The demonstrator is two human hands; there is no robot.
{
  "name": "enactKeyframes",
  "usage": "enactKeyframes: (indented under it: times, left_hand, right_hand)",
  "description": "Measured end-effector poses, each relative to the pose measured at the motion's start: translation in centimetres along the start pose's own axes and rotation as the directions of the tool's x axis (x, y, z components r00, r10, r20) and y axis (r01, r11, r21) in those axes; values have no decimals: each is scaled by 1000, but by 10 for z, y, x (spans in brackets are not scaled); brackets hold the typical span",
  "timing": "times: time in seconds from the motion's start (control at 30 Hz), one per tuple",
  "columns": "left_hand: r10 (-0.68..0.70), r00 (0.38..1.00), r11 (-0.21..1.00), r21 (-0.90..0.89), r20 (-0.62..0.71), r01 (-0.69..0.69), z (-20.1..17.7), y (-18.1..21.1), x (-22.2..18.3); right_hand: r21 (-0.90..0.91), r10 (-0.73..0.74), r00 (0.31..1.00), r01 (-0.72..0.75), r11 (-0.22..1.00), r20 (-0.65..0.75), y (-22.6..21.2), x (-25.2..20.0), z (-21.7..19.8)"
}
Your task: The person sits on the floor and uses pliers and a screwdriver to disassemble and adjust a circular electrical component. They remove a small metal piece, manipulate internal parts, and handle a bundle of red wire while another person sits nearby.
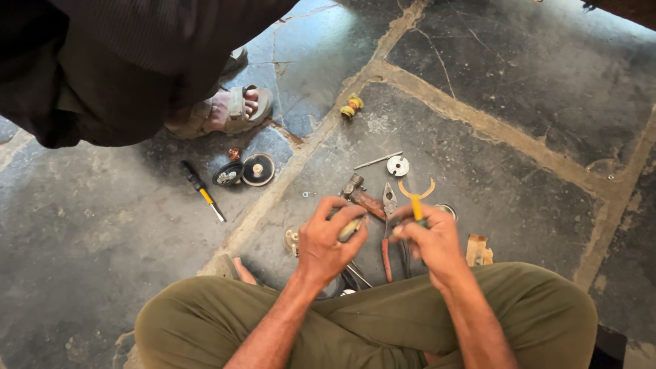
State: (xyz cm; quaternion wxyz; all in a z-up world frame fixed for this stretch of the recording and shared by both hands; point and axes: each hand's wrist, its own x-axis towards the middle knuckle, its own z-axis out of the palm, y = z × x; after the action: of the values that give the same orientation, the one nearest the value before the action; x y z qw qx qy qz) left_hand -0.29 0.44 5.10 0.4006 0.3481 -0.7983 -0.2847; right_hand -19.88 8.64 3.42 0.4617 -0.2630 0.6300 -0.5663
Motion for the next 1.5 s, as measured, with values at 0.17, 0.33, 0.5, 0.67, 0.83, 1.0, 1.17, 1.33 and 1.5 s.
enactKeyframes:
  times: [0.17,0.33,0.5,0.67,0.83,1.0,1.17,1.33,1.5]
  left_hand:
    - [80,956,997,-31,283,-74,1,1,-2]
    - [98,974,972,-232,202,-50,0,4,-1]
    - [-43,999,996,-81,-5,42,-5,-1,3]
    - [-71,997,995,71,36,69,0,-11,3]
    - [64,912,998,-26,405,-58,12,-8,-12]
    - [-46,943,998,-34,329,61,15,-9,-10]
    - [-387,920,885,-256,64,390,19,-40,-2]
    - [-588,782,433,-737,206,519,23,-58,-4]
    - [-681,679,112,-878,274,466,17,-62,-4]
  right_hand:
    - [379,32,995,-65,923,93,-1,-3,4]
    - [-135,-303,940,283,950,-158,-5,-2,17]
    - [-496,-393,917,314,810,-62,-1,-4,17]
    - [200,68,994,-85,976,89,-2,-2,7]
    - [352,-19,999,34,935,-47,-6,0,-9]
    - [-1,-107,964,110,994,-245,-4,13,-11]
    - [-429,-167,984,124,895,-62,6,14,5]
    - [-706,-164,981,41,707,-107,11,5,21]
    - [-894,-109,984,172,413,139,21,-5,27]
